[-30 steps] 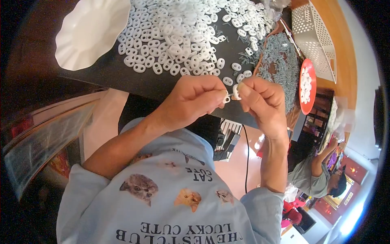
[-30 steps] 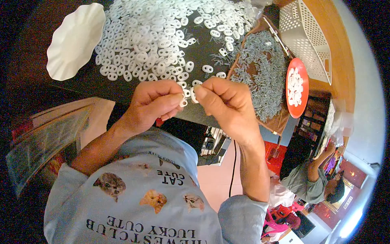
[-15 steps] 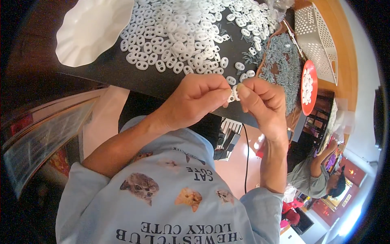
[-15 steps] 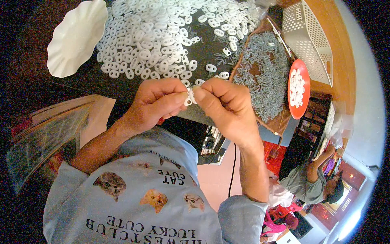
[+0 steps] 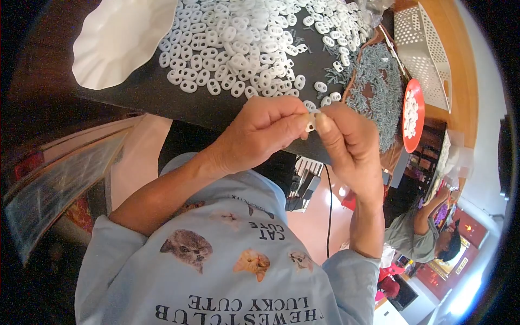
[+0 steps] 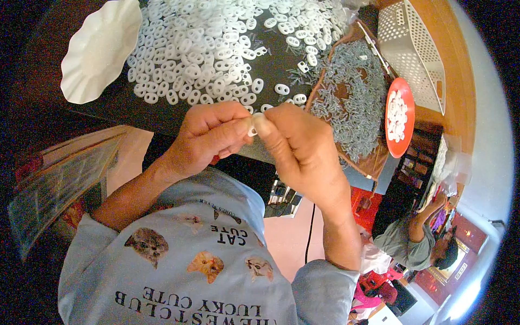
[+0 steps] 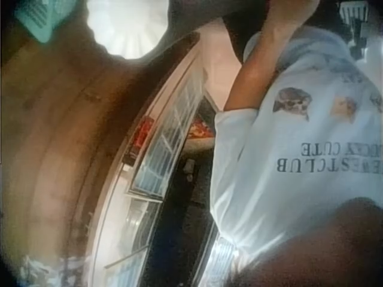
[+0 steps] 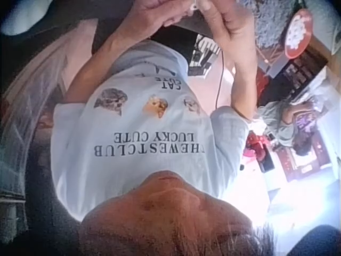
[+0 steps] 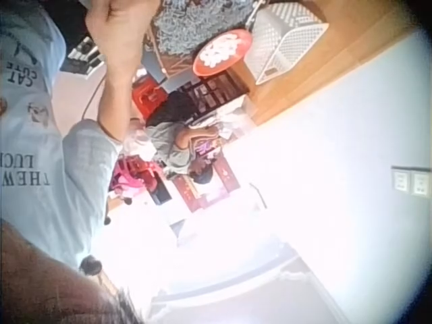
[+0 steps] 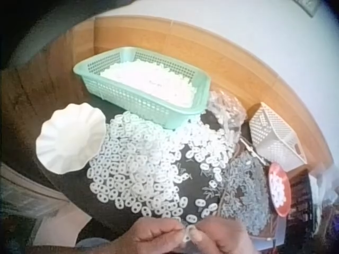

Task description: The recorder is manually assembling small white plastic tags by inserting grey plastic pins into them.

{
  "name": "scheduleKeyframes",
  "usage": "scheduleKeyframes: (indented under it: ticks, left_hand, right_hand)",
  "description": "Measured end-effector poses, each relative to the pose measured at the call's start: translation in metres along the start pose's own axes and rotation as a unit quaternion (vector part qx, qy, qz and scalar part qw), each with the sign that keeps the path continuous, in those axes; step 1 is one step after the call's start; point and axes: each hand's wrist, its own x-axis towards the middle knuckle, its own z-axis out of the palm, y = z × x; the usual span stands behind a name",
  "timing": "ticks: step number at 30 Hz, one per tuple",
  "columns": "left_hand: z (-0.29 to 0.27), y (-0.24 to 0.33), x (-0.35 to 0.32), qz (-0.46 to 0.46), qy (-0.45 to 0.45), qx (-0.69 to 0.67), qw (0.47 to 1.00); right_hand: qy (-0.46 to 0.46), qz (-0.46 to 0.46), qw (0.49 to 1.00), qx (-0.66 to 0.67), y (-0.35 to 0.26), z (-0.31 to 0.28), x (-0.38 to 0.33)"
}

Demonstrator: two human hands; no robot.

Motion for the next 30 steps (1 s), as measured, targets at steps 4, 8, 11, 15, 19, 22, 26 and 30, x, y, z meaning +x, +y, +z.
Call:
scheduleKeyframes:
  ticks: [4,8,11,15,19,22,26,30]
  left_hand:
    - [0.002,0.0,0.002,-0.008,-0.001,0.0,1.0]
    - [0.001,0.005,0.002,-0.022,-0.004,-0.004,1.0]
    - [0.001,0.007,0.002,-0.04,-0.02,-0.009,0.999]
    - [0.004,0.007,0.004,-0.034,-0.003,0.002,0.999]
    - [0.004,-0.002,0.007,0.002,-0.001,0.061,0.998]
    - [0.004,-0.001,0.007,-0.008,0.005,0.051,0.999]
    - [0.006,0.005,0.006,-0.043,0.007,0.06,0.997]
    - [0.006,0.001,0.006,-0.025,0.008,0.069,0.997]
  right_hand:
    - [-0.033,-0.068,0.987,-0.142,-0.006,-0.007,0.001]
    - [-0.025,-0.085,0.983,-0.163,-0.003,-0.005,0.002]
    - [-0.035,-0.096,0.98,-0.169,-0.006,-0.009,0.002]
    - [-0.075,-0.102,0.971,-0.203,-0.009,-0.011,-0.001]
    - [-0.074,-0.109,0.968,-0.214,-0.011,-0.012,-0.003]
    - [-0.053,-0.112,0.971,-0.204,-0.008,-0.012,-0.003]
    - [-0.055,-0.131,0.967,-0.213,-0.007,-0.011,-0.006]
    - [-0.058,-0.12,0.966,-0.219,-0.009,-0.012,-0.006]
